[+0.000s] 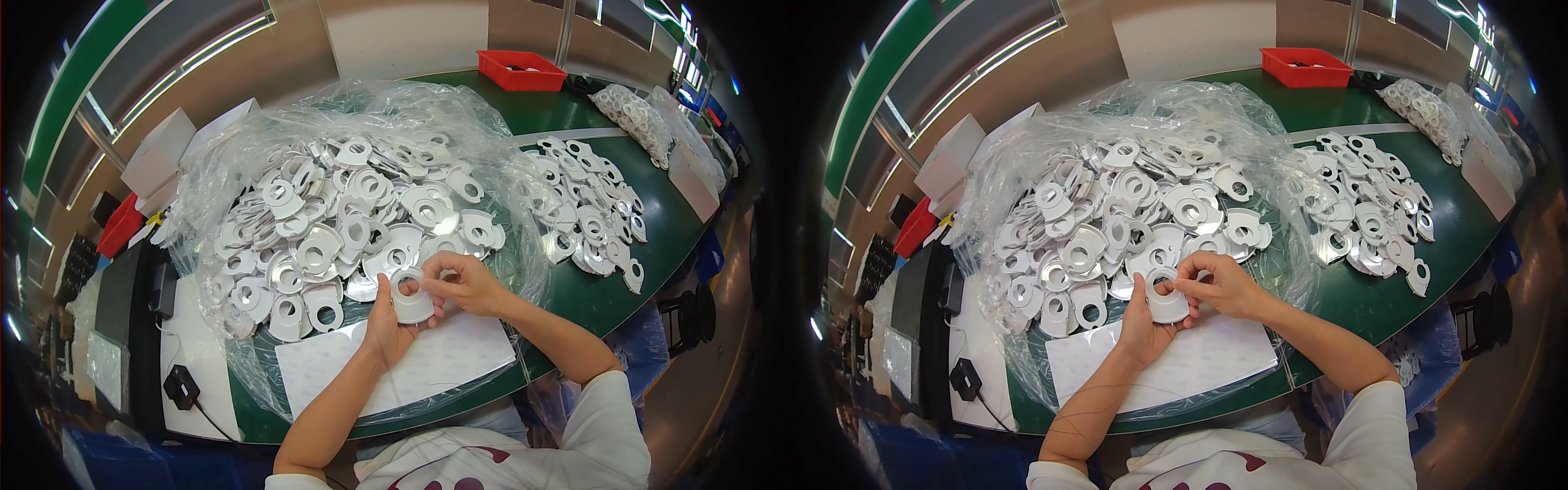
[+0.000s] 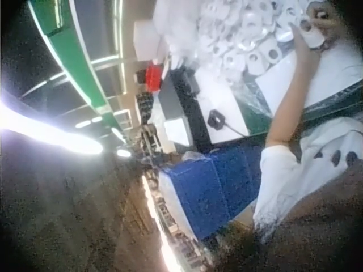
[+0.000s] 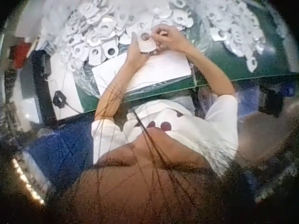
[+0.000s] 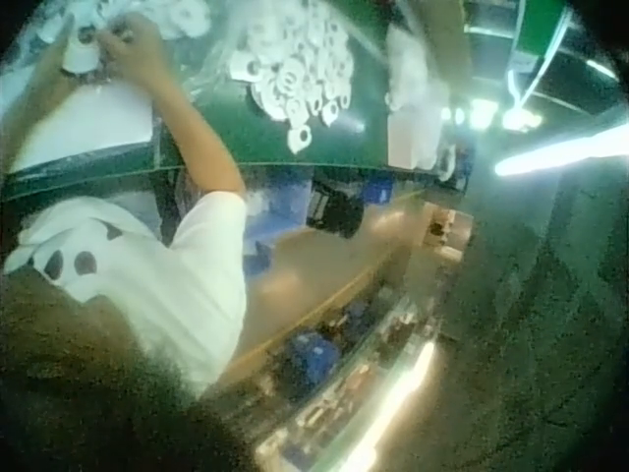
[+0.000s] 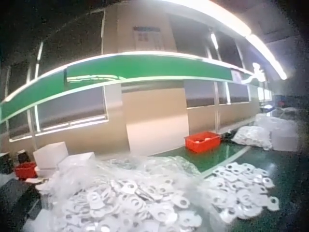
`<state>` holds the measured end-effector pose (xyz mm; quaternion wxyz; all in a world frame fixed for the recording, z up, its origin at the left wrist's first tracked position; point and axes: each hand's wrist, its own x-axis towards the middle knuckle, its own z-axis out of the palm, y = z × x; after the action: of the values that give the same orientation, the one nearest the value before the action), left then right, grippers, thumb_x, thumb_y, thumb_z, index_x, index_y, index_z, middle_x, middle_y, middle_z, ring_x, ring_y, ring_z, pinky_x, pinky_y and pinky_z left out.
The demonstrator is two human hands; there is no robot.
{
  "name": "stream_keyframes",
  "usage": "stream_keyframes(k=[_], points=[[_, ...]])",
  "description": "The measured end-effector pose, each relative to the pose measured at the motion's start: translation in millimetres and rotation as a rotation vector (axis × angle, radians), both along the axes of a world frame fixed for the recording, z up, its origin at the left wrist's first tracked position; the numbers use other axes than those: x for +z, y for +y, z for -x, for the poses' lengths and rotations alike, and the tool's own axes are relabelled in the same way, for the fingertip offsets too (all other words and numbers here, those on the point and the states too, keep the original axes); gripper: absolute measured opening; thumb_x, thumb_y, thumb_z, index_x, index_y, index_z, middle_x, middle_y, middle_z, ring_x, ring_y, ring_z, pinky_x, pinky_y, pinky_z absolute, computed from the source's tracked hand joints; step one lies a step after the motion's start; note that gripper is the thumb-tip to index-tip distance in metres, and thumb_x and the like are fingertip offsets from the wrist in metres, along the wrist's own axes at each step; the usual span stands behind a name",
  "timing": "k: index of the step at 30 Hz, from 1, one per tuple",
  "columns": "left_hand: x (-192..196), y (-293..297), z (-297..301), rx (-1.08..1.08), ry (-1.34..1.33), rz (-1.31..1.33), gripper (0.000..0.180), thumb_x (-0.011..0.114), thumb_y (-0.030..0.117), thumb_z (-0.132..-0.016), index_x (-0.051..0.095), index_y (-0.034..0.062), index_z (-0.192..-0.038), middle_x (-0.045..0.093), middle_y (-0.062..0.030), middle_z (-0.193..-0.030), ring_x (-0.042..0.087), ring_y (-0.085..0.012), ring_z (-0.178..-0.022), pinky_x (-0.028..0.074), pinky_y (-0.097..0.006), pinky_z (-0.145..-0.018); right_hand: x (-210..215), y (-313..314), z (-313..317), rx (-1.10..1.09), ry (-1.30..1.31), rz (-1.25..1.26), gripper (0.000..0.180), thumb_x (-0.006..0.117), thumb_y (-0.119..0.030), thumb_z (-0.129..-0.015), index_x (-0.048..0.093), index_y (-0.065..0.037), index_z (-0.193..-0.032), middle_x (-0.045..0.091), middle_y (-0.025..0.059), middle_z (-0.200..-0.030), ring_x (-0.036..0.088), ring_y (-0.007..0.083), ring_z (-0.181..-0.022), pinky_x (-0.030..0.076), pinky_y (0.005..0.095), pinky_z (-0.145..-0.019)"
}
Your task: The person sorts small circular white plastic components by hand on a workbench, inspecting them one by one.
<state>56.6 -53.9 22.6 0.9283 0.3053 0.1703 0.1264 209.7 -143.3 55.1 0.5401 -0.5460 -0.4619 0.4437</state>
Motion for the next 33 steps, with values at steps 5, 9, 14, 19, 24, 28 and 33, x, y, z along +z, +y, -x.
stream_keyframes(k=[5, 9, 14, 19, 24, 28, 33], points=[[0, -1, 0, -0.015, -0.006, -0.015, 0.064, 0.011, 0.061, -0.095, 0.048, 0.0098, -0.105, 0.060, -0.0118, -0.097, 0.060, -0.0224, -0.085, 0.048, -0.034, -0.068, 4, 2, -5, -0.097, -0.521, -0.316, 0.011, 0.066, -0.010, -0.085, 0.060, -0.002, -0.085, 0.059, 0.0046, -0.084, 0.059, 0.0125, -0.068, 0.048, 0.0255, -0.060], [1, -2, 1, -0.015, -0.012, -0.010, 0.066, 0.010, 0.061, -0.095, 0.050, 0.0096, -0.106, 0.060, -0.0122, -0.095, 0.060, -0.0222, -0.085, 0.047, -0.034, -0.069, 8, 1, -8, -0.221, -0.904, -0.596, 0.012, 0.069, -0.011, -0.080, 0.062, -0.002, -0.082, 0.061, 0.0064, -0.084, 0.060, 0.0207, -0.077, 0.049, 0.0290, -0.060], [7, -6, 1, -0.027, 0.038, -0.072, 0.072, 0.007, 0.062, -0.095, 0.052, 0.0082, -0.110, 0.060, -0.0127, -0.092, 0.059, -0.0218, -0.083, 0.047, -0.033, -0.069, 8, -3, 3, -0.263, -0.444, -0.241, 0.013, 0.067, -0.012, -0.082, 0.067, -0.003, -0.091, 0.063, 0.0044, -0.083, 0.057, 0.0110, -0.069, 0.045, 0.0240, -0.059], [9, -11, 1, -0.065, 0.071, -0.222, 0.081, 0.002, 0.067, -0.091, 0.053, 0.0080, -0.110, 0.061, -0.0105, -0.090, 0.059, -0.0194, -0.082, 0.047, -0.031, -0.070, 14, -5, 5, -0.249, -0.256, -0.016, 0.018, 0.065, -0.013, -0.082, 0.069, 0.000, -0.094, 0.063, 0.0004, -0.072, 0.049, 0.0029, -0.059, 0.041, 0.0196, -0.054], [8, -14, 1, -0.093, 0.067, -0.296, 0.088, 0.001, 0.074, -0.086, 0.054, 0.0081, -0.110, 0.061, -0.0086, -0.089, 0.059, -0.0174, -0.081, 0.047, -0.030, -0.068, 20, -8, 8, -0.290, -0.343, 0.019, 0.018, 0.068, -0.016, -0.078, 0.065, 0.002, -0.078, 0.062, -0.0009, -0.065, 0.047, 0.0019, -0.057, 0.039, 0.0206, -0.050], [12, -18, -1, -0.110, 0.078, -0.292, 0.091, 0.001, 0.077, -0.084, 0.053, 0.0075, -0.112, 0.061, -0.0082, -0.090, 0.059, -0.0171, -0.081, 0.047, -0.030, -0.066, 19, -8, 13, -0.336, -0.426, 0.020, 0.026, 0.071, -0.024, -0.076, 0.060, 0.000, -0.072, 0.063, 0.0066, -0.063, 0.057, 0.0122, -0.052, 0.044, 0.0273, -0.049], [18, -21, -1, -0.081, 0.095, -0.272, 0.089, 0.003, 0.077, -0.084, 0.051, 0.0071, -0.110, 0.060, -0.0092, -0.091, 0.060, -0.0197, -0.079, 0.046, -0.030, -0.061, 21, -9, 20, -0.428, -0.989, -0.095, 0.043, 0.079, -0.040, -0.065, 0.056, -0.004, -0.069, 0.059, 0.0078, -0.064, 0.055, 0.0237, -0.055, 0.043, 0.0324, -0.051]])
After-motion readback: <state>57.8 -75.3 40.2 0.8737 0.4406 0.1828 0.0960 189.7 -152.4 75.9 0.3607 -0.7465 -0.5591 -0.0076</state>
